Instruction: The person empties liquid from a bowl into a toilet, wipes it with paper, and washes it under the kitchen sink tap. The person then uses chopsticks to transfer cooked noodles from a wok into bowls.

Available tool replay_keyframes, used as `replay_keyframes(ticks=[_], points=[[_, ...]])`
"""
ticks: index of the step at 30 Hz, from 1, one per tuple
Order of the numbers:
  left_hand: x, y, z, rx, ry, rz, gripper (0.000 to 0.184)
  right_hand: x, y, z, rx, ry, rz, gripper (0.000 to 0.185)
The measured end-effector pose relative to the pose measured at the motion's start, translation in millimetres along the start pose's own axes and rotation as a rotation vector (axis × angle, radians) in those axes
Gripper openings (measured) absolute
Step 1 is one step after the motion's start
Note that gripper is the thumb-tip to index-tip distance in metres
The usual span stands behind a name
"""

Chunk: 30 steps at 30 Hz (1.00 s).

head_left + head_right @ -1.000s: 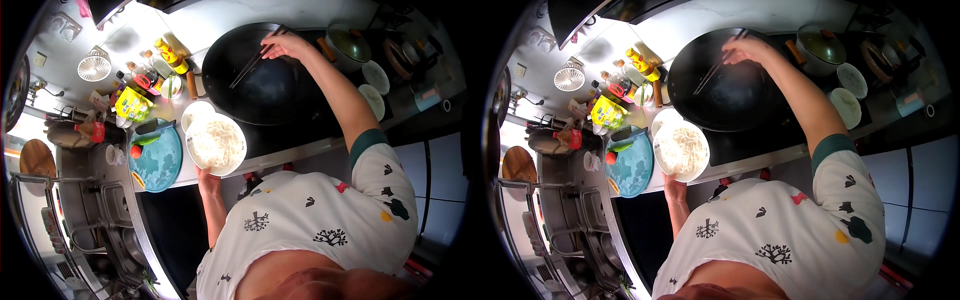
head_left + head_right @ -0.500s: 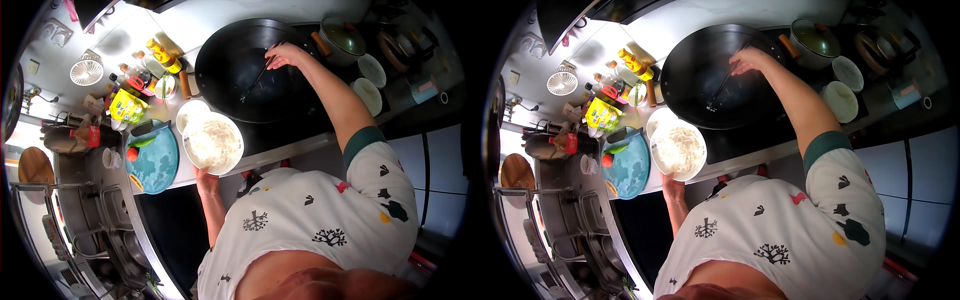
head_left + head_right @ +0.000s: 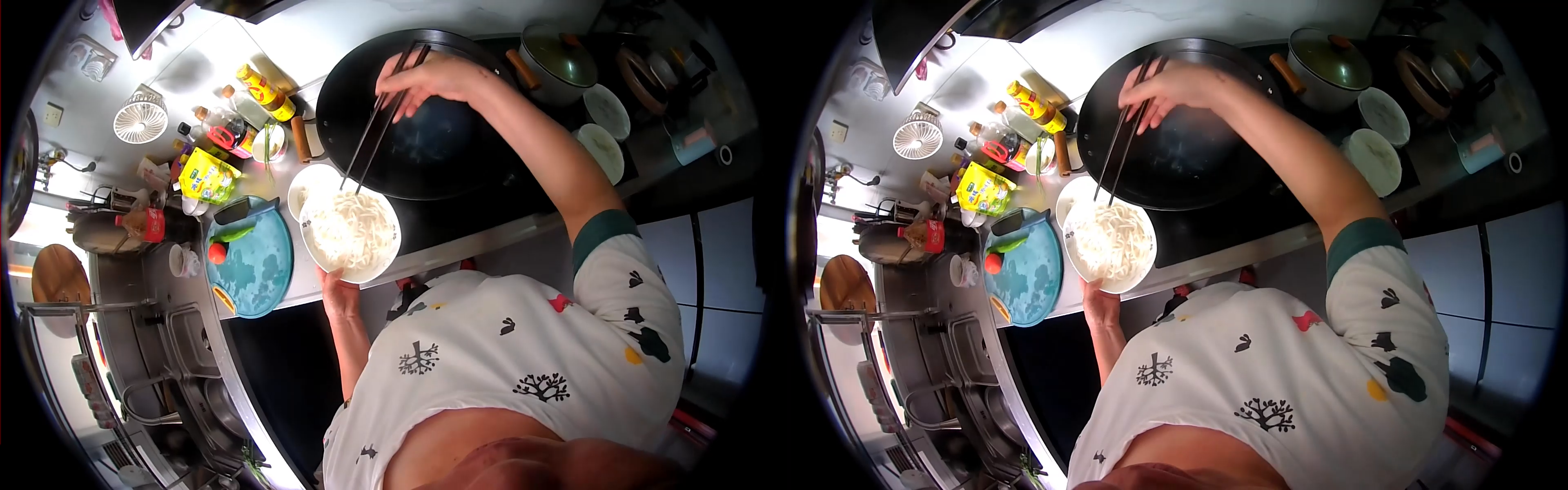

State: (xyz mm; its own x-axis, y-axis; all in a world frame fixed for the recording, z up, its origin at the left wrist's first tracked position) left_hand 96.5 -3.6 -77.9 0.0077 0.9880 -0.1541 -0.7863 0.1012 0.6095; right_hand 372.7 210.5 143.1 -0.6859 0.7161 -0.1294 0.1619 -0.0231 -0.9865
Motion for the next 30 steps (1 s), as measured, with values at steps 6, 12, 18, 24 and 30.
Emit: replay_keyframes(ticks=[6, 12, 18, 24, 30], points=[[-3, 0, -5, 0.001, 0.007, 0.023, 0.076, -26, 61, -153, -0.263, 0.455, 0.173, 0.031], [-3, 1, -5, 0.051, -0.022, 0.023, 0.08, 6, 141, -145, 0.144, 0.429, 0.219, 0.027], [-3, 0, -8, 0.042, 0.002, 0.026, 0.078, 37, 120, -98, 0.272, 0.251, 0.121, 0.02], [-2, -2, -7, 0.043, 0.011, 0.029, 0.075, 17, 35, -63, 0.164, 0.142, -0.041, 0.02], [1, -3, -9, 0.035, 0.01, 0.009, 0.076, -2, -1, -5, -0.032, -0.024, -0.01, 0.028]])
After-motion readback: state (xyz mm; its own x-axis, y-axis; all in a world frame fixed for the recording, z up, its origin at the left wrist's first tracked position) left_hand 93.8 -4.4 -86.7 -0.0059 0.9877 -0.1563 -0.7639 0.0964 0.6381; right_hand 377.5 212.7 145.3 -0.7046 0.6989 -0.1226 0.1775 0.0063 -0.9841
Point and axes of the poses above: each hand's wrist, its own x-axis towards the middle knuckle, its own z-axis out of the palm, y = z × x, the point moved 4 cm from there along x, towards the middle knuckle, and after that the axes turned 12 degrees about -y, right-handed, at the moved point
